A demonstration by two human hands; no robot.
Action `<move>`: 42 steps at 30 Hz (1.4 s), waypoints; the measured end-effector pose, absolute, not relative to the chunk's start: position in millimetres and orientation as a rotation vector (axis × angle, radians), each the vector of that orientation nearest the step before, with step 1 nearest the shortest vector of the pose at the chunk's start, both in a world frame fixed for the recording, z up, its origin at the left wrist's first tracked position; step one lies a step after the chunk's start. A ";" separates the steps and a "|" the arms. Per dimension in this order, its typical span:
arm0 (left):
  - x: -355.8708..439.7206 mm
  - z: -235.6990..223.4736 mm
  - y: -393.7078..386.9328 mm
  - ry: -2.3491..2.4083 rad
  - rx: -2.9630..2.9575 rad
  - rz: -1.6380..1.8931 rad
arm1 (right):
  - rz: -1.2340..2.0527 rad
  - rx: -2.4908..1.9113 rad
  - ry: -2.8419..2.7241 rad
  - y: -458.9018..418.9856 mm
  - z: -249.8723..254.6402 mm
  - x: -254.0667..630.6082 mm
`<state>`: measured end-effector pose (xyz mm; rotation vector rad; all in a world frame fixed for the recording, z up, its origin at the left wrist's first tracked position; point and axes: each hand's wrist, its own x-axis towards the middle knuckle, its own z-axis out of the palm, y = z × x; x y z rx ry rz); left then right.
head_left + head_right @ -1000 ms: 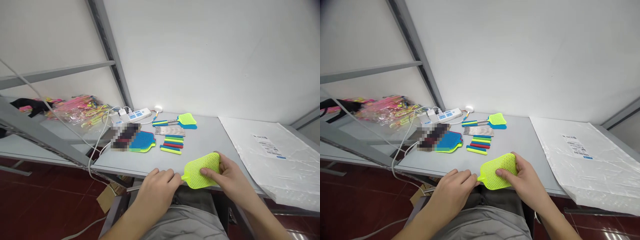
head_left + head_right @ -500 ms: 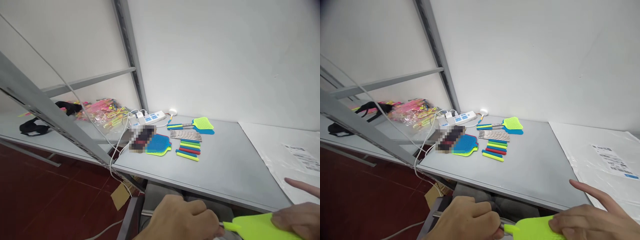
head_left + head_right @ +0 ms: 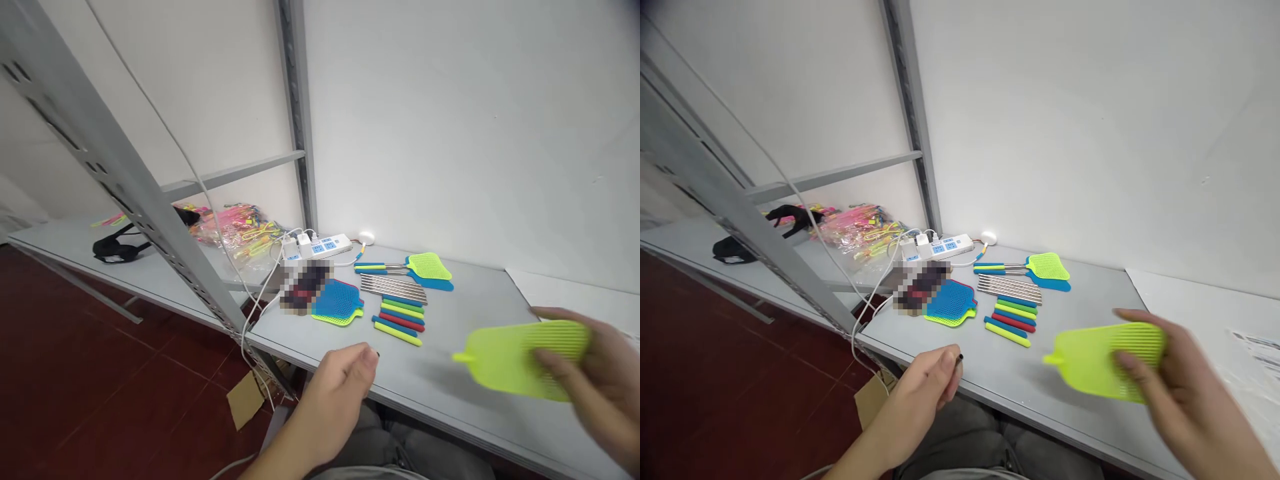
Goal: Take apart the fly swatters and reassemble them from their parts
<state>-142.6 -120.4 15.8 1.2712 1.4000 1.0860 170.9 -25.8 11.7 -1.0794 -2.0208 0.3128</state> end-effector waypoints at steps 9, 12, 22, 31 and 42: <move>-152.1 -6.5 -110.7 0.871 0.720 1.357 | 0.742 -0.794 -2.349 -2.3 68.2 65.3; -147.1 -8.1 -109.2 0.837 0.761 1.344 | 0.897 -0.692 -2.432 8.9 84.1 34.9; -136.6 -14.3 -100.8 1.232 0.513 1.526 | 0.356 -0.780 -2.396 9.1 53.3 -30.1; -158.1 -23.9 -93.1 1.025 0.241 1.456 | 0.325 -0.812 -2.769 32.9 28.1 -41.5; -188.0 -9.1 -96.9 0.841 -0.004 1.991 | 0.311 -0.963 -2.845 74.4 -14.7 -84.8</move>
